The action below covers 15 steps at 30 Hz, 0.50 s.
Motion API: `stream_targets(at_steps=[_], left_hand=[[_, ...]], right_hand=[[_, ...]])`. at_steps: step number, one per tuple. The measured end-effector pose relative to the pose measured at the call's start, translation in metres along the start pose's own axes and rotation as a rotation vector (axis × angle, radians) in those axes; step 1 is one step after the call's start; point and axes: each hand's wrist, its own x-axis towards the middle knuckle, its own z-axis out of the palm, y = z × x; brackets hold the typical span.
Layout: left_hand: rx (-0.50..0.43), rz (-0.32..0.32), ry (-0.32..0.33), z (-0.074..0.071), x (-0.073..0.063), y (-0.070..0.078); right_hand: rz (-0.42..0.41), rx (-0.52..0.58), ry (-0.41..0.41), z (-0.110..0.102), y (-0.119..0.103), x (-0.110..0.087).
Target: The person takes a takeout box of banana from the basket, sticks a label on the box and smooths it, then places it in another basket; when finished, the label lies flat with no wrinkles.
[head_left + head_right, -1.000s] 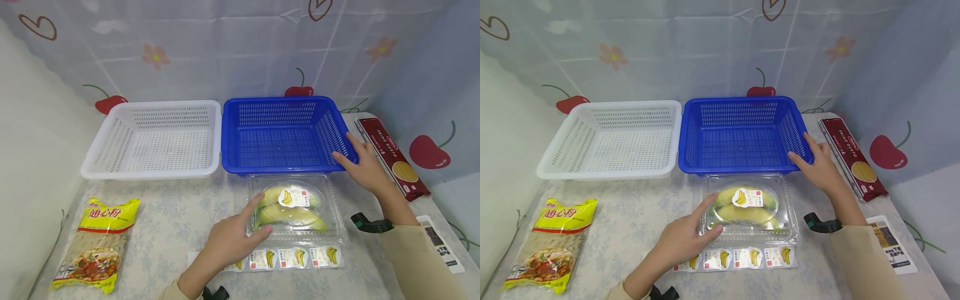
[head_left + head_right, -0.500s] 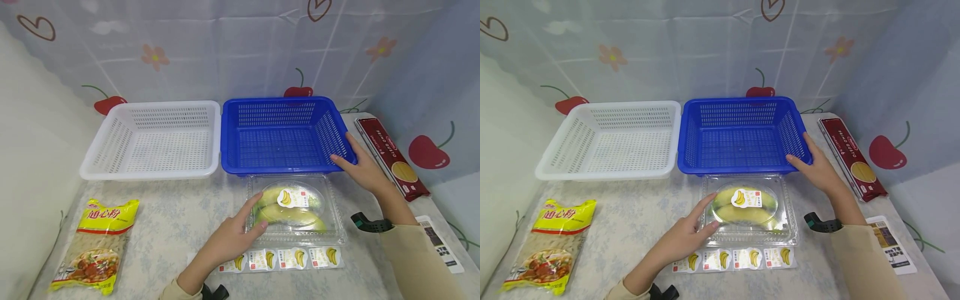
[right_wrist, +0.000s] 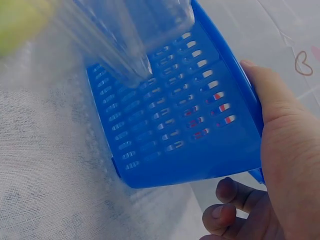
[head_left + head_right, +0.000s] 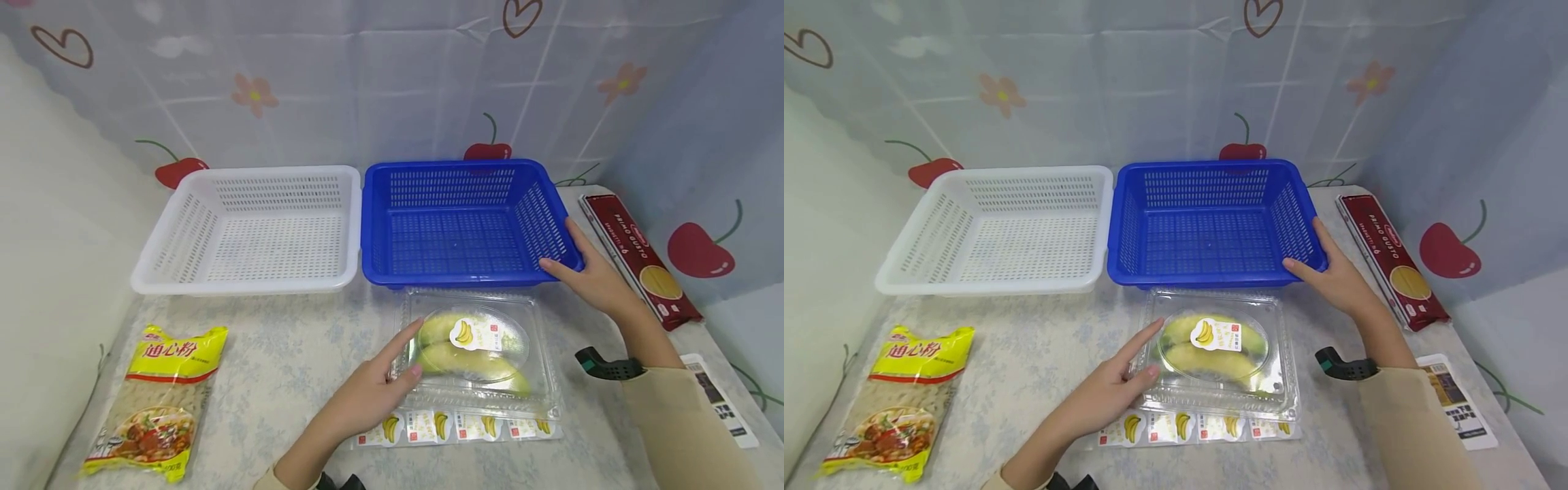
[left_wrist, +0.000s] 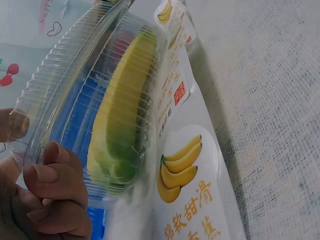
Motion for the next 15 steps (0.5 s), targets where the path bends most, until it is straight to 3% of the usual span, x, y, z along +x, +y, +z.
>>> stream_targets(at_steps=[7, 15], left_hand=[[-0.001, -0.010, -0.037, -0.012, -0.019, 0.005], [0.019, -0.001, -0.020, -0.027, -0.039, 0.014]], right_hand=[[0.017, 0.011, -0.018, -0.001, 0.000, -0.003], [0.010, 0.017, -0.031, -0.002, 0.001, -0.001]])
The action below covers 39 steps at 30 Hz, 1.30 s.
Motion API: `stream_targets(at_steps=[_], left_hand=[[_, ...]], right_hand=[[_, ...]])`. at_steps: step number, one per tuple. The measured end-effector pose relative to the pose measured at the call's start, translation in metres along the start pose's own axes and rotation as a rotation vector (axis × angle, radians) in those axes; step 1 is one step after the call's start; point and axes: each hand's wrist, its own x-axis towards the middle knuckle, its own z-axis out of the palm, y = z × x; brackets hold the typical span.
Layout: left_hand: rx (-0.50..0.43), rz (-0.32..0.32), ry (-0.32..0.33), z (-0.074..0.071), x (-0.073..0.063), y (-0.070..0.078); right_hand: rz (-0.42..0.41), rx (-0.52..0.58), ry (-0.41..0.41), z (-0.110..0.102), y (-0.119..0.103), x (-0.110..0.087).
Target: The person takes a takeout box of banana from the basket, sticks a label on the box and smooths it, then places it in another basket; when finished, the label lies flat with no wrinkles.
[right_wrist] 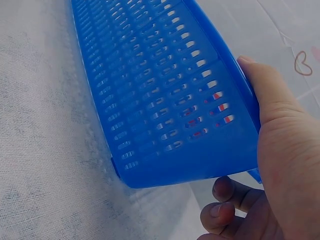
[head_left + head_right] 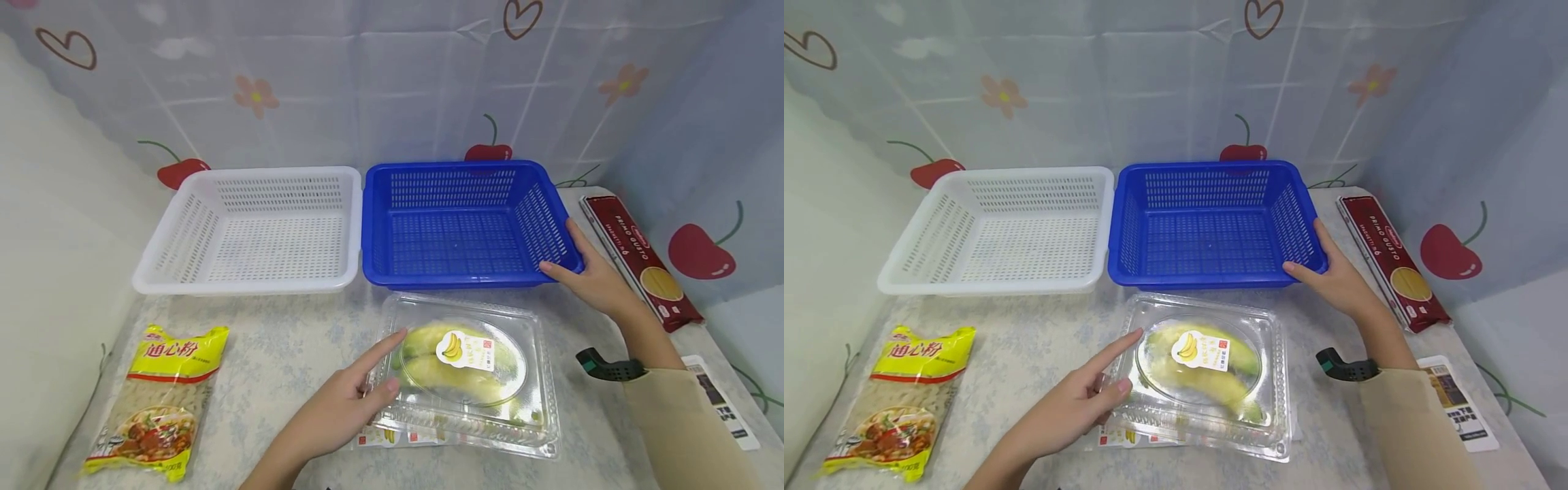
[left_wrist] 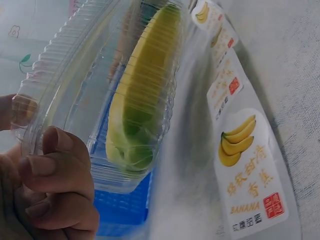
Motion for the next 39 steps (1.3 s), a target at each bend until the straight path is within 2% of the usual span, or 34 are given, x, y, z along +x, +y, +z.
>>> stream_targets(at_steps=[3, 11, 15, 18, 25, 29, 33, 39], left_hand=[[-0.024, 0.013, -0.006, -0.006, -0.006, 0.005], [-0.071, 0.108, -0.009, -0.022, -0.019, 0.020], [-0.090, 0.156, 0.016, -0.030, -0.019, 0.028], [-0.115, 0.182, 0.034, -0.038, -0.014, 0.035], [-0.163, 0.213, 0.068, -0.061, 0.013, 0.050], [-0.184, 0.226, 0.083, -0.070, 0.035, 0.059], [-0.193, 0.238, 0.110, -0.078, 0.058, 0.066], [-0.213, 0.217, 0.144, -0.086, 0.092, 0.071]], right_hand=[[-0.008, 0.003, -0.005, -0.001, 0.001, 0.001], [0.001, -0.003, -0.005, 0.000, -0.001, -0.002], [-0.025, 0.014, -0.007, -0.001, -0.001, -0.002], [-0.064, 0.035, -0.018, -0.002, 0.001, -0.001], [-0.087, 0.060, -0.036, -0.004, 0.002, 0.001], [-0.091, 0.049, -0.034, -0.004, 0.002, 0.000], [-0.060, 0.035, -0.041, -0.006, 0.002, -0.001], [-0.027, 0.000, -0.041, -0.006, 0.002, -0.001]])
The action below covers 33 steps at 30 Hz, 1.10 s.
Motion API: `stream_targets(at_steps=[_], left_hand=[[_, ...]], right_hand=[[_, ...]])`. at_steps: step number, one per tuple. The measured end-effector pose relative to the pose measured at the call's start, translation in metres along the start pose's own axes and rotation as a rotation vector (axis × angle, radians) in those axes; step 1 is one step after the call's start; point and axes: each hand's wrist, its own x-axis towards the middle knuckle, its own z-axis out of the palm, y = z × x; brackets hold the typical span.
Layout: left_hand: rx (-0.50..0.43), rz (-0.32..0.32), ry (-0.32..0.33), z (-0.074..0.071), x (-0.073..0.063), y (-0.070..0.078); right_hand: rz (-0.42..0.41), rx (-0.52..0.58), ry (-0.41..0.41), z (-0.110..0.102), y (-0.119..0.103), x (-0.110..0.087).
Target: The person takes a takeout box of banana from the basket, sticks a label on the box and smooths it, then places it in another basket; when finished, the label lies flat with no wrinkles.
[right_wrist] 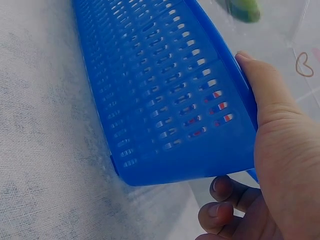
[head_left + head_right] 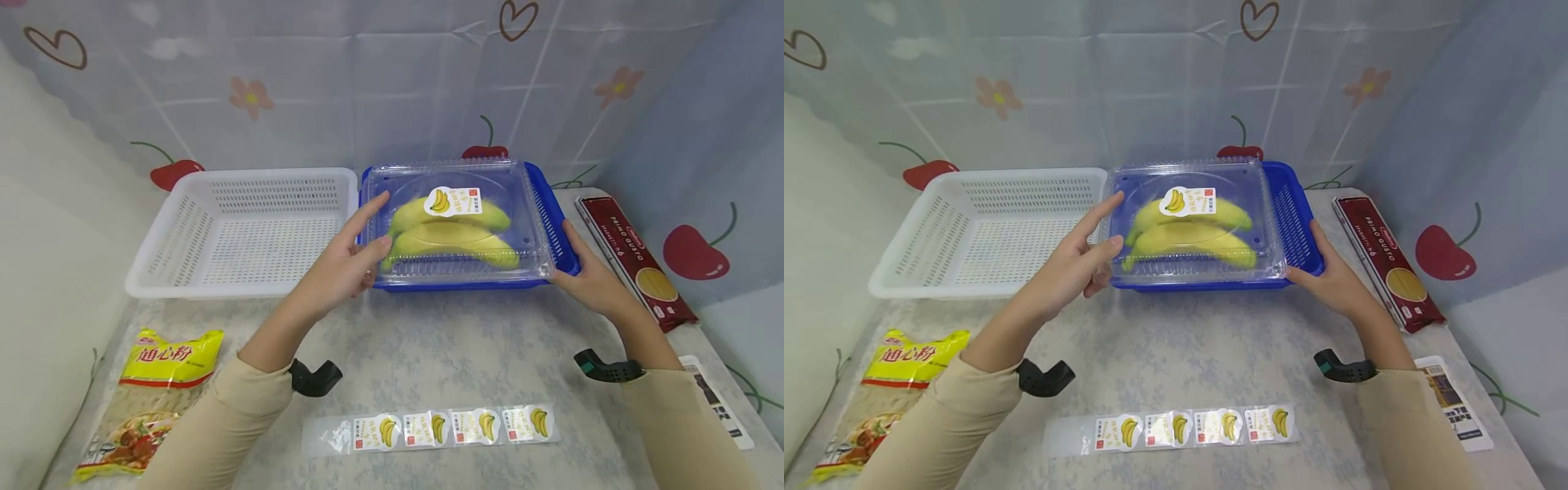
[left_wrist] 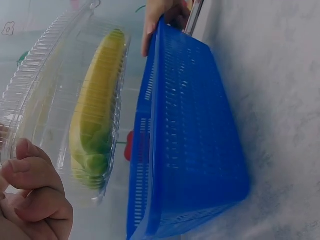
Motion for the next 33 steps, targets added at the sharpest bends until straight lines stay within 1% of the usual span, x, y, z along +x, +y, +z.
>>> stream_targets(at_steps=[3, 7, 13, 15, 18, 22, 24, 27, 33], left_hand=[[-0.019, -0.010, 0.010, 0.000, 0.015, -0.001], [-0.023, -0.031, 0.012, 0.002, 0.029, 0.000], [-0.007, -0.074, 0.025, 0.009, 0.040, 0.012], [0.011, -0.085, 0.032, 0.012, 0.043, 0.012], [0.052, -0.103, 0.037, 0.016, 0.055, -0.001], [0.114, -0.121, 0.043, 0.020, 0.074, -0.027], [0.144, -0.131, 0.048, 0.023, 0.079, -0.035], [0.185, -0.149, 0.047, 0.027, 0.084, -0.040], [0.241, -0.175, 0.040, 0.033, 0.090, -0.042]], right_hand=[[0.008, 0.010, 0.000, 0.002, -0.001, 0.000], [0.026, 0.013, 0.002, 0.003, -0.003, -0.001], [0.018, 0.019, 0.011, 0.003, -0.003, -0.002], [0.014, 0.023, 0.013, 0.003, -0.003, -0.002], [0.013, 0.019, 0.015, 0.004, -0.002, -0.002], [0.009, 0.011, 0.015, 0.003, 0.000, 0.000], [0.012, 0.010, 0.014, 0.004, 0.001, 0.001], [0.018, 0.010, 0.012, 0.004, 0.000, 0.001], [0.005, 0.020, 0.015, 0.005, -0.002, 0.000]])
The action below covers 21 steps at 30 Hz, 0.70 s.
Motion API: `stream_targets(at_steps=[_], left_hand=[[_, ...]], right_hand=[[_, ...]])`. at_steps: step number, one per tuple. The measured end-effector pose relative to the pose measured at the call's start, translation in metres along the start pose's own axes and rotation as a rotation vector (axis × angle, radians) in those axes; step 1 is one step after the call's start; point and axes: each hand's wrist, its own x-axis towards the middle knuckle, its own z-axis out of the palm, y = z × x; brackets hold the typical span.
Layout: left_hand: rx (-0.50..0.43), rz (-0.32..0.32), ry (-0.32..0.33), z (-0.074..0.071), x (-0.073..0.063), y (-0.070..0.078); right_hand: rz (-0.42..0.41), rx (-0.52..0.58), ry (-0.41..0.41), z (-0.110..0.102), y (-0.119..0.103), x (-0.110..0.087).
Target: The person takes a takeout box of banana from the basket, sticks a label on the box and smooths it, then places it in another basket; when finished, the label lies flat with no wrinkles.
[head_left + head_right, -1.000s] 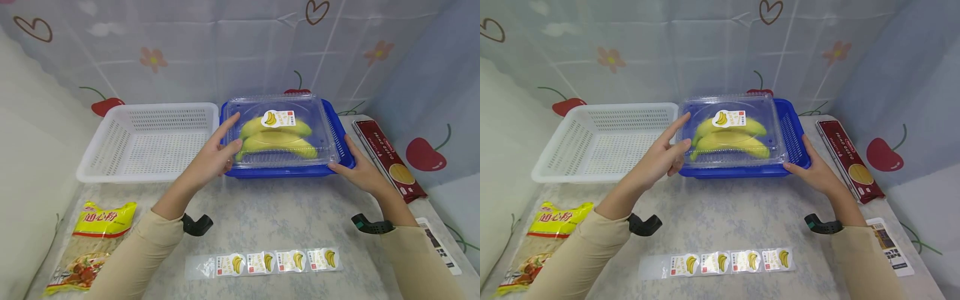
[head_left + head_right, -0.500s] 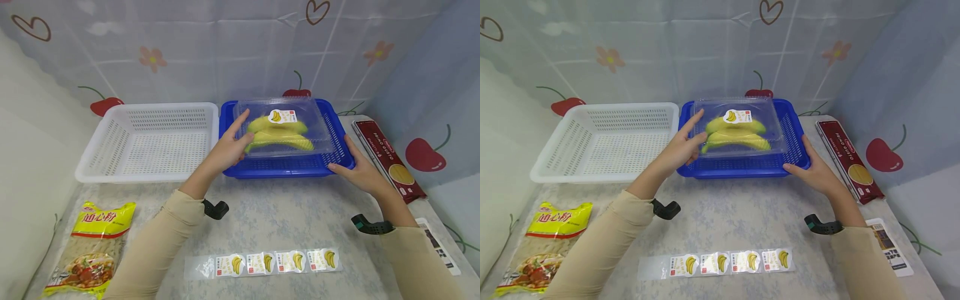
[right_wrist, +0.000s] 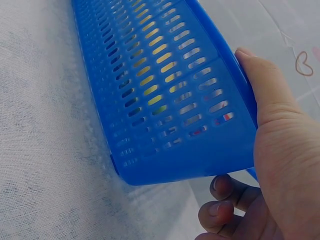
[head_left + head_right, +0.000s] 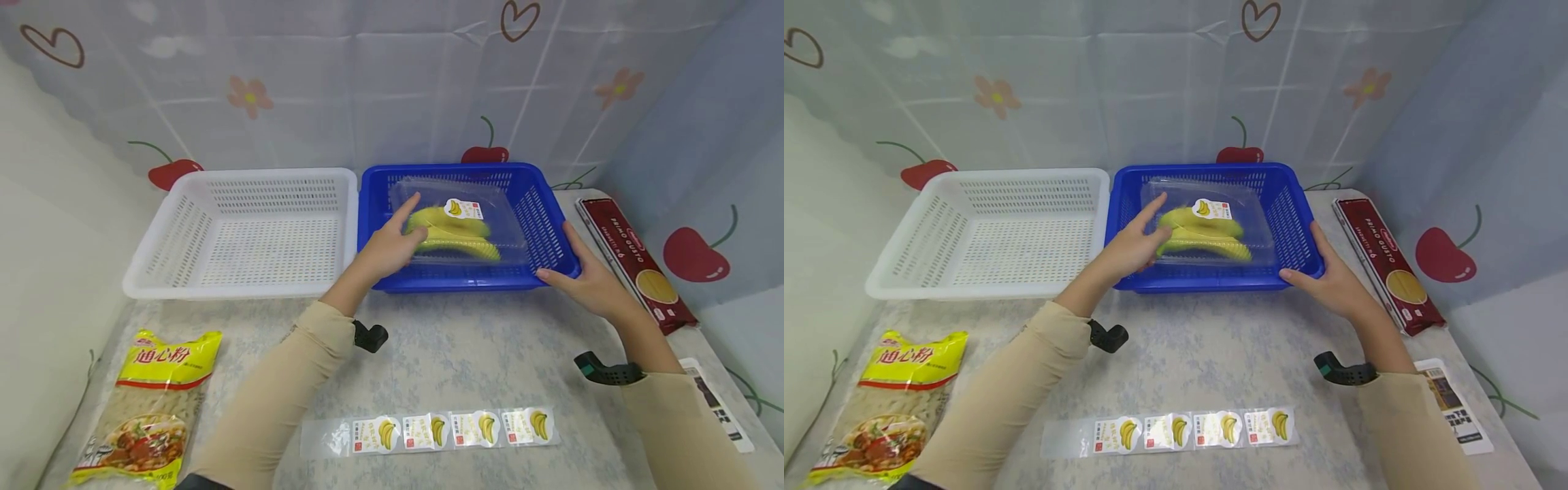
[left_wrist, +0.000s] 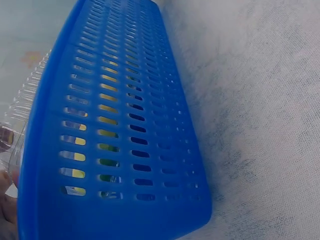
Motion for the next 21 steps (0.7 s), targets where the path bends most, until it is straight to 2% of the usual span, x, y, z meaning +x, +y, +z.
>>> stream_targets(at_steps=[6, 11, 15, 21], left_hand=[[0.053, -0.060, -0.046, 0.0043, 0.0039, 0.0017], [0.149, -0.112, -0.089, 0.0051, 0.0057, 0.0026], [0.212, -0.145, -0.097, 0.0055, 0.0068, 0.0028], [0.228, -0.168, -0.082, 0.0062, 0.0052, 0.0034]], right_hand=[[0.009, 0.001, 0.000, 0.0002, 0.0006, 0.0004], [0.007, 0.000, 0.001, 0.0007, 0.0032, 0.0018], [0.003, -0.002, 0.004, 0.0010, 0.0040, 0.0017], [-0.010, -0.003, 0.017, 0.0018, 0.0035, 0.0016]])
